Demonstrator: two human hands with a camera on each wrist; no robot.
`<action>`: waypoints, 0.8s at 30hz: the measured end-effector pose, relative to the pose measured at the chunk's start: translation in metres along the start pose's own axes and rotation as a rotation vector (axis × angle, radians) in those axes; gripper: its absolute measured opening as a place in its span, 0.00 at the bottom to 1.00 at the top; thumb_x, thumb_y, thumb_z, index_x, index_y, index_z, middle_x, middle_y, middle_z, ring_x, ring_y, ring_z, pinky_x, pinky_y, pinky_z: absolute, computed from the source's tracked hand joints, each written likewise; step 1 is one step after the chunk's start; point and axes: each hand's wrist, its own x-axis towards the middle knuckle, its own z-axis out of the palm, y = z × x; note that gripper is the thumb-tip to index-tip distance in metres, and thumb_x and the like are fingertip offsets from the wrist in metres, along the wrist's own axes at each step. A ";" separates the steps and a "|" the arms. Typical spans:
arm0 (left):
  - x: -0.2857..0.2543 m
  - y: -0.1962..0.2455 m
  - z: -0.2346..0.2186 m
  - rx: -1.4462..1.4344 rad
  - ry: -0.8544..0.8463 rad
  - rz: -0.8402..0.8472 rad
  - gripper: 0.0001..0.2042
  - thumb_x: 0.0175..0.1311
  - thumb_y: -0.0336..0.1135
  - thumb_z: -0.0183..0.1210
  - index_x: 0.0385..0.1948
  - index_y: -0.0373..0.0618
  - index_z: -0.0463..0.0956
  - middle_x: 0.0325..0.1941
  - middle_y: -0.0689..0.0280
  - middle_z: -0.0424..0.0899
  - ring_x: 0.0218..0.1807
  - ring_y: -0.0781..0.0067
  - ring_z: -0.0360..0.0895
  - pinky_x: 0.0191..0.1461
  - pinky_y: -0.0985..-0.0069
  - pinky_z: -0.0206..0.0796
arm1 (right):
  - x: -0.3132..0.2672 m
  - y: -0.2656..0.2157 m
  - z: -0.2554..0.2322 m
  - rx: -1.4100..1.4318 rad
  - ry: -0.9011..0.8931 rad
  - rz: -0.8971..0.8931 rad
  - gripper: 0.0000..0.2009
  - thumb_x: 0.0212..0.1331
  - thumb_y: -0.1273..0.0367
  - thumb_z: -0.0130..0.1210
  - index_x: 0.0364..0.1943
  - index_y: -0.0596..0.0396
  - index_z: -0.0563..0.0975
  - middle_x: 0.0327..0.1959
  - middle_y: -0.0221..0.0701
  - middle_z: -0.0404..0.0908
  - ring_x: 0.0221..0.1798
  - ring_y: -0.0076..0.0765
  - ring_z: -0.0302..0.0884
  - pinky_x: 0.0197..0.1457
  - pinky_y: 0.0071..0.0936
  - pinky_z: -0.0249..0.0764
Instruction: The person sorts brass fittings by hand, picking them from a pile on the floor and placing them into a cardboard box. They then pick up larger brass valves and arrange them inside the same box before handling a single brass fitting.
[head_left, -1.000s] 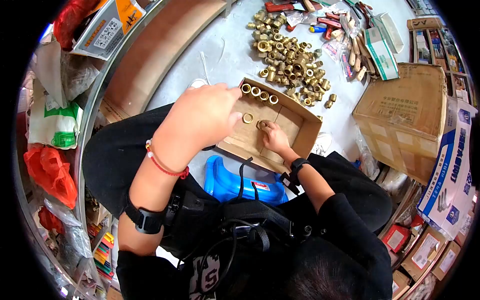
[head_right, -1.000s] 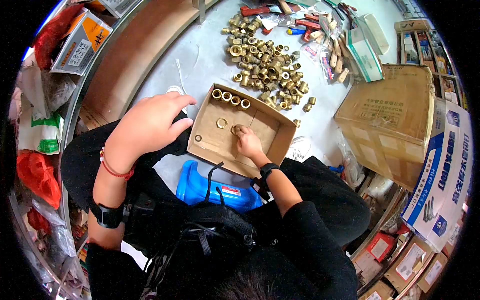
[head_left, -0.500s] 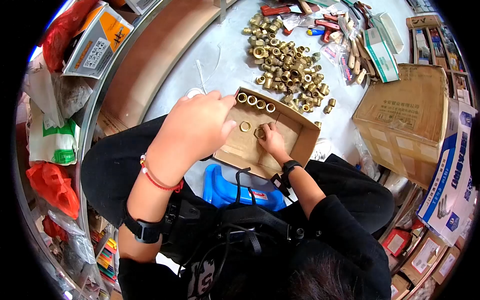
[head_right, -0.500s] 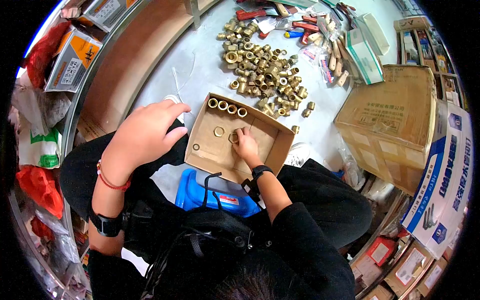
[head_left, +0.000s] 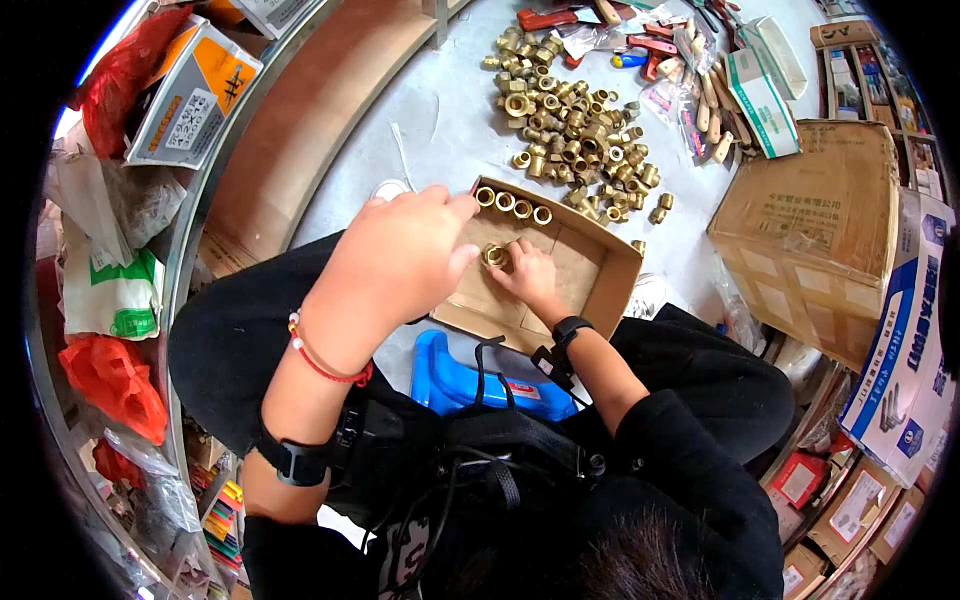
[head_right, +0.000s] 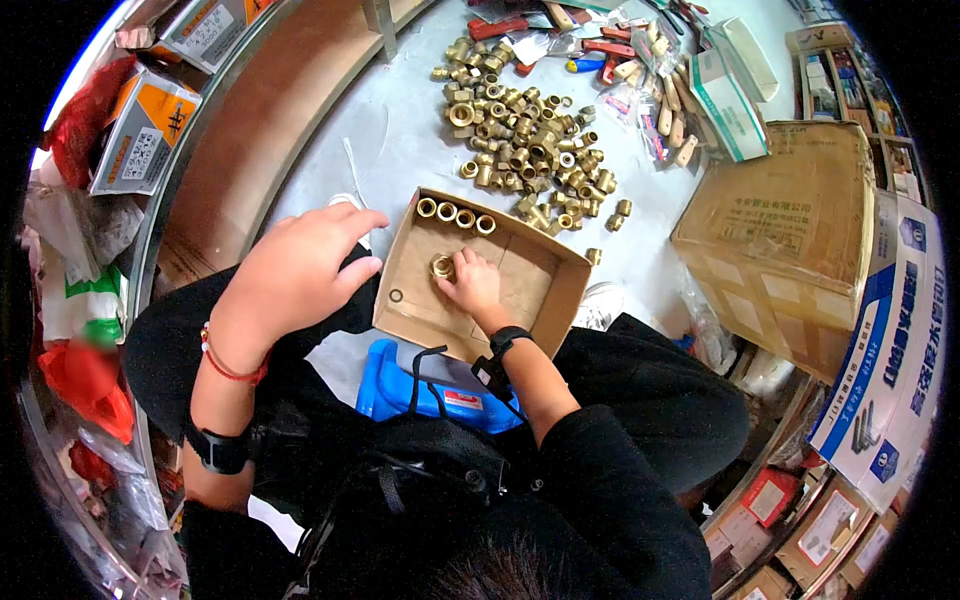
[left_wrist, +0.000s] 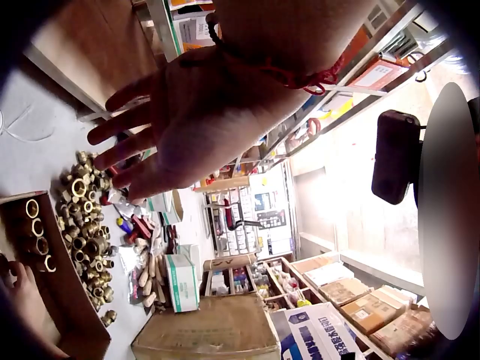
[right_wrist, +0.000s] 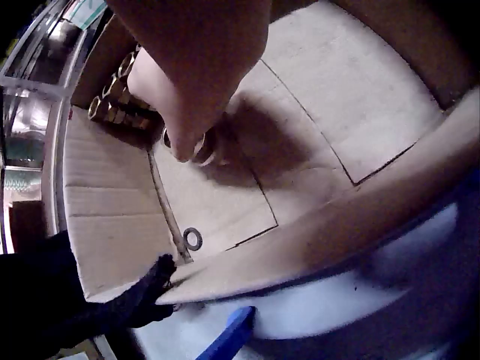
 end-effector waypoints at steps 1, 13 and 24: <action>0.000 -0.001 0.001 -0.014 0.012 0.000 0.13 0.49 0.34 0.53 0.38 0.42 0.69 0.34 0.57 0.73 0.37 0.55 0.71 0.40 0.66 0.63 | 0.002 -0.001 0.003 -0.009 0.005 0.006 0.18 0.38 0.55 0.57 0.29 0.53 0.72 0.28 0.34 0.72 0.32 0.40 0.73 0.33 0.34 0.70; -0.002 -0.012 0.004 -0.016 0.090 0.023 0.13 0.48 0.35 0.54 0.37 0.42 0.69 0.31 0.58 0.72 0.35 0.57 0.71 0.38 0.67 0.63 | 0.015 -0.006 0.009 0.055 -0.158 0.058 0.23 0.36 0.61 0.60 0.38 0.54 0.68 0.35 0.36 0.70 0.39 0.42 0.71 0.39 0.35 0.71; -0.002 -0.010 0.002 -0.008 0.013 -0.010 0.14 0.48 0.35 0.54 0.37 0.43 0.70 0.30 0.59 0.73 0.36 0.59 0.71 0.39 0.67 0.63 | 0.017 -0.005 0.012 0.140 -0.197 -0.036 0.18 0.38 0.71 0.56 0.38 0.54 0.67 0.36 0.36 0.69 0.41 0.45 0.69 0.40 0.36 0.70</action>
